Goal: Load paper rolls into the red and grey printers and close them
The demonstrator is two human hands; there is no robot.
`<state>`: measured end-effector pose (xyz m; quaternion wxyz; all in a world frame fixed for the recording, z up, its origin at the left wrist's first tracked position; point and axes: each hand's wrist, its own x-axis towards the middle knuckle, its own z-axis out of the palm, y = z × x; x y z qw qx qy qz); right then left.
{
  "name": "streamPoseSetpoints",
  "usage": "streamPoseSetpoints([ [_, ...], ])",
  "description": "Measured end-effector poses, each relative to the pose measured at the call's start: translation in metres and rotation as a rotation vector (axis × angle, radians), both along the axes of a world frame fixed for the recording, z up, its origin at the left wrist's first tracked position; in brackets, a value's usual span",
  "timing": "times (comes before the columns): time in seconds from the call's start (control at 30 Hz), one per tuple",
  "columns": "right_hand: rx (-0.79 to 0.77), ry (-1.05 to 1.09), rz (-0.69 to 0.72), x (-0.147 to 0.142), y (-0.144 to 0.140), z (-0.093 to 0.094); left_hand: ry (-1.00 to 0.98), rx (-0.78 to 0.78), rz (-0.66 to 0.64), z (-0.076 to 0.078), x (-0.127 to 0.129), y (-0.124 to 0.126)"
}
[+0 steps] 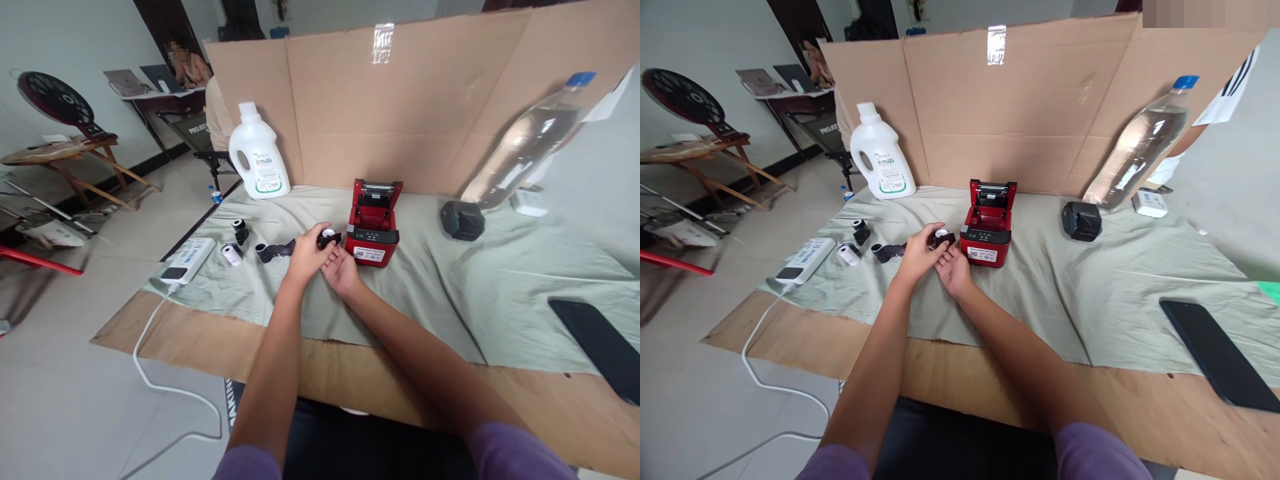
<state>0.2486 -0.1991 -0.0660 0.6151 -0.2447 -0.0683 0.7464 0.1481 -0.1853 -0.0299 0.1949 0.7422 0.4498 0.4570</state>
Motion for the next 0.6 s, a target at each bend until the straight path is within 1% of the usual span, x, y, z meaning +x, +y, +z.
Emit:
streamPoseSetpoints([
  [0.17, -0.01, -0.014, 0.004, -0.0019, 0.003, -0.003, -0.067, -0.018, -0.036, -0.0001, -0.0009, 0.0005],
  [0.3, 0.0, -0.014, -0.033, -0.0036, 0.0039, -0.0074, -0.055, -0.041, -0.081, 0.0005, -0.0017, 0.0002],
  [0.47, 0.075, -0.053, -0.029, -0.0038, -0.001, -0.0057, -0.006, -0.084, -0.065, 0.0032, -0.0036, -0.0008],
  [0.6, 0.066, -0.075, -0.023, -0.0027, -0.0031, -0.0019, -0.033, -0.094, -0.063, 0.0027, -0.0047, -0.0001],
])
